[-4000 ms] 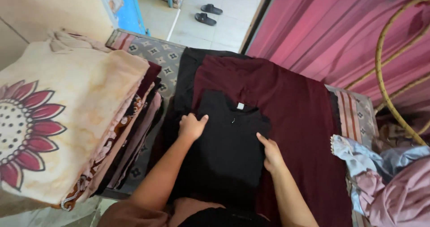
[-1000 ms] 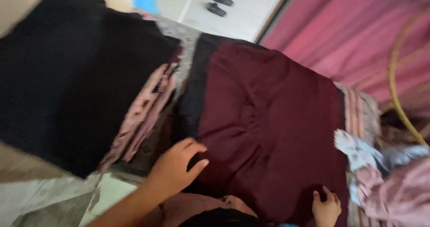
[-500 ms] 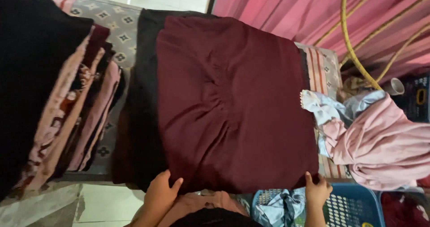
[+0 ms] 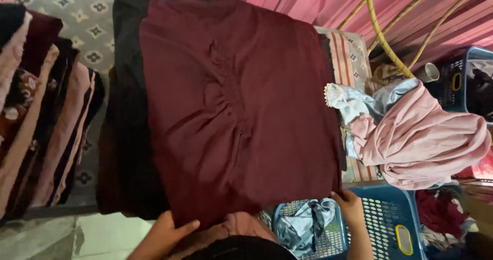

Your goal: The person folds a light-colored patterned cloth and several dark-colored garments on a table. They smooth the fabric, fold the items into neat rectangles, and stack them on top of each other.

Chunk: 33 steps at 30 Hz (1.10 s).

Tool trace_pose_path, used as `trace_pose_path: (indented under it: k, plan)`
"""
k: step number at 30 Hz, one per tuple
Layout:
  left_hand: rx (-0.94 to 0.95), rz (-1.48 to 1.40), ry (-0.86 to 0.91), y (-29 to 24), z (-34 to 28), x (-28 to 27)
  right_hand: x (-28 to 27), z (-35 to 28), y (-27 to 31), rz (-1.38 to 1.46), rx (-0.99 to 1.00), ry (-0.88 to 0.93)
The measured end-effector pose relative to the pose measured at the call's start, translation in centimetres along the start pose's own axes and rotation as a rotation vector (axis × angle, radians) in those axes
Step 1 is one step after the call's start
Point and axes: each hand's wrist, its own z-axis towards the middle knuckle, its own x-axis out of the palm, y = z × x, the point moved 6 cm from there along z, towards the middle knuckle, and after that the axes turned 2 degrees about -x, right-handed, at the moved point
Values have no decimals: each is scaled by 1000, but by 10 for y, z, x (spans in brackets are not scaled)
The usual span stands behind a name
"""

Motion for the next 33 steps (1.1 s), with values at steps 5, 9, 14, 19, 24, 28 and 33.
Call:
trace_pose_path:
  k: [5, 9, 14, 19, 24, 28, 33]
  plan:
    - [-20, -595, 87, -7, -10, -2, -23, -5, -22, 403, 215, 119]
    - [-27, -673, 7, -13, -16, -2, -54, -21, 21, 745, 283, -115]
    - [-287, -220, 8, 18, -6, -1, -48, -28, -22, 318, 580, 429]
    - [-36, -1085, 34, -63, -16, -42, -112, 73, -26, 414, -15, 169]
    - [104, -1609, 91, -108, 105, -104, -18, 198, 156, 1316, 215, 245]
    - [329, -1739, 131, -160, 131, -132, 39, 208, 243, 1289, 104, 335]
    - [584, -579, -710, -115, 93, -137, 68, 173, 224, 868, -63, 284]
